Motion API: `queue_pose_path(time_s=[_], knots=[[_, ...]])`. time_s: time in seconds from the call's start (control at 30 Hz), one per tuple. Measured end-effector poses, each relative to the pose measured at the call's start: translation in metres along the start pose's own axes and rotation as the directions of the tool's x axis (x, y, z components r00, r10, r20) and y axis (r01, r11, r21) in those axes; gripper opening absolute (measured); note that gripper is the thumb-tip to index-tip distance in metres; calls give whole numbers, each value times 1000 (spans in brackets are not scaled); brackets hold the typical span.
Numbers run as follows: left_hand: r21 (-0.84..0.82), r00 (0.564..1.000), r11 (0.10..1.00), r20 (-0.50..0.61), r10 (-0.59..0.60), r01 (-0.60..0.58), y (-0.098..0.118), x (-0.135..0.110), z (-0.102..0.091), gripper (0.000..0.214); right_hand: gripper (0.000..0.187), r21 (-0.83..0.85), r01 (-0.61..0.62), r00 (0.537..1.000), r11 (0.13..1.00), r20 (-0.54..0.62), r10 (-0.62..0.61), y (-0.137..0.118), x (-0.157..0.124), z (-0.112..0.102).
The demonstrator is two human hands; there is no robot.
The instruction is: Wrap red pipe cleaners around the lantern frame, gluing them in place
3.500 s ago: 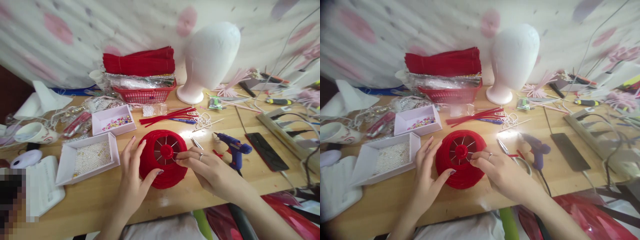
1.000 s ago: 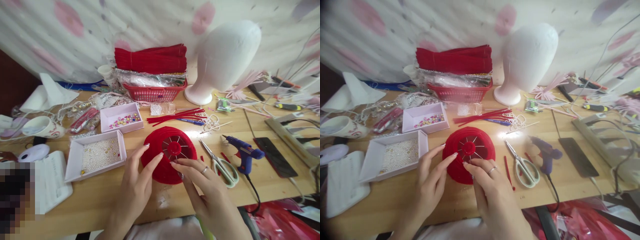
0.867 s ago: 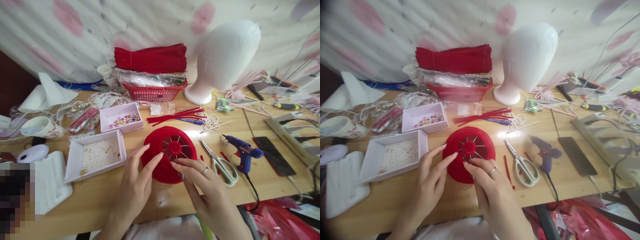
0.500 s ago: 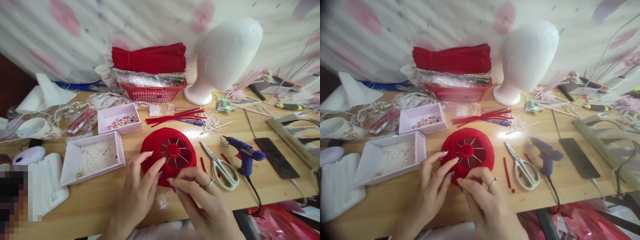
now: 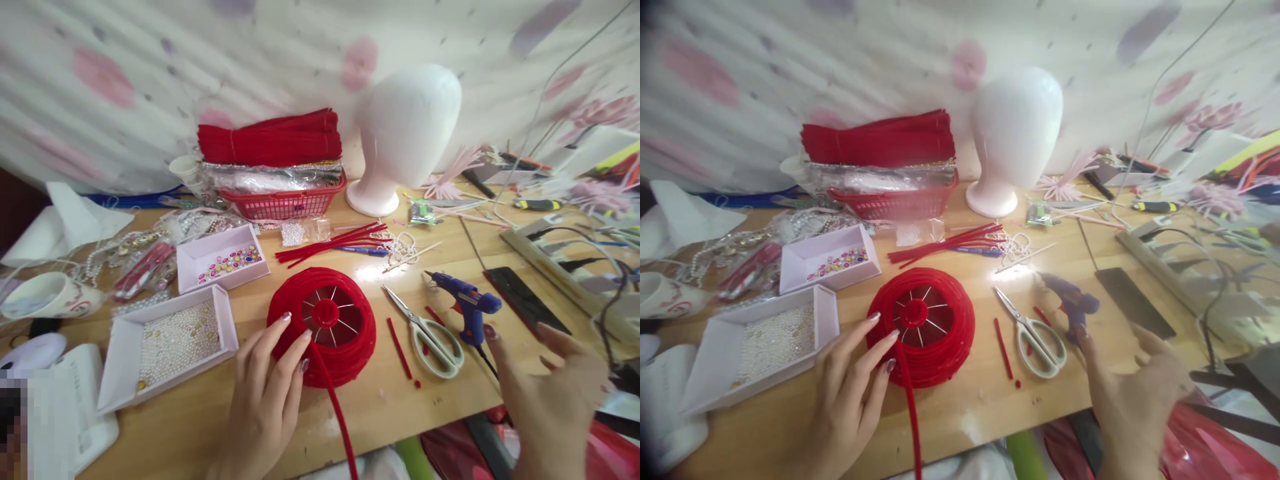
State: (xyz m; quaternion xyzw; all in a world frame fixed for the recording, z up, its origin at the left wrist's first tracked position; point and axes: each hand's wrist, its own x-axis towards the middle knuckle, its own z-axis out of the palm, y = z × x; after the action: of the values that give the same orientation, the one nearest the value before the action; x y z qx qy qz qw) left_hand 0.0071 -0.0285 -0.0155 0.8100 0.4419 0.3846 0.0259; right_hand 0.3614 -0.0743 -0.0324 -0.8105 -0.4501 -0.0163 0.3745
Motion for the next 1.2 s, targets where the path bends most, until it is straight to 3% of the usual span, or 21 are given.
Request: queue_pose_path(time_s=[0.1, 0.37, 0.5, 0.6, 0.7, 0.8, 0.87, 0.97, 1.07, 1.2], knots=[[26, 996, 996, 49, 79, -81, -4, 4, -5, 40, 76, -71, -69, 997, 995, 13, 70, 1, 21, 3], [-2, 938, 944, 114, 328, -330, -37, 9, -9, 41, 48, -13, 10, 985, 1000, 171, -7, -4, 45, 28], [-19, 919, 922, 75, 386, -386, -49, 8, -3, 46, 37, 103, 57, 965, 993, 247, -82, -17, 51, 34], [-14, 916, 917, 37, 400, -399, -53, 6, 2, 45, 32, 163, 108, 965, 981, 221, -143, -29, 49, 30], [-15, 904, 904, 16, 427, -427, -57, 2, 6, 45, 29, 223, 196, 942, 955, 229, -247, -48, 39, 12], [-15, 901, 900, -11, 435, -435, -60, -1, 9, 48, 25, 323, 330, 848, 887, 311, -429, -79, 21, -13], [-15, 905, 905, -23, 424, -425, -61, -3, 12, 50, 20, 412, 477, 734, 776, 299, -610, -101, 7, -26], [-13, 911, 912, -36, 410, -411, -61, -6, 15, 50, 19, 441, 626, 599, 643, 255, -759, -128, -7, -31], [-6, 904, 904, -42, 426, -427, -63, -6, 16, 48, 20, 430, 671, 522, 604, 304, -797, -142, -12, -25], [-7, 898, 899, -44, 437, -438, -64, -5, 15, 46, 20, 411, 689, 481, 596, 356, -801, -149, -11, -15]])
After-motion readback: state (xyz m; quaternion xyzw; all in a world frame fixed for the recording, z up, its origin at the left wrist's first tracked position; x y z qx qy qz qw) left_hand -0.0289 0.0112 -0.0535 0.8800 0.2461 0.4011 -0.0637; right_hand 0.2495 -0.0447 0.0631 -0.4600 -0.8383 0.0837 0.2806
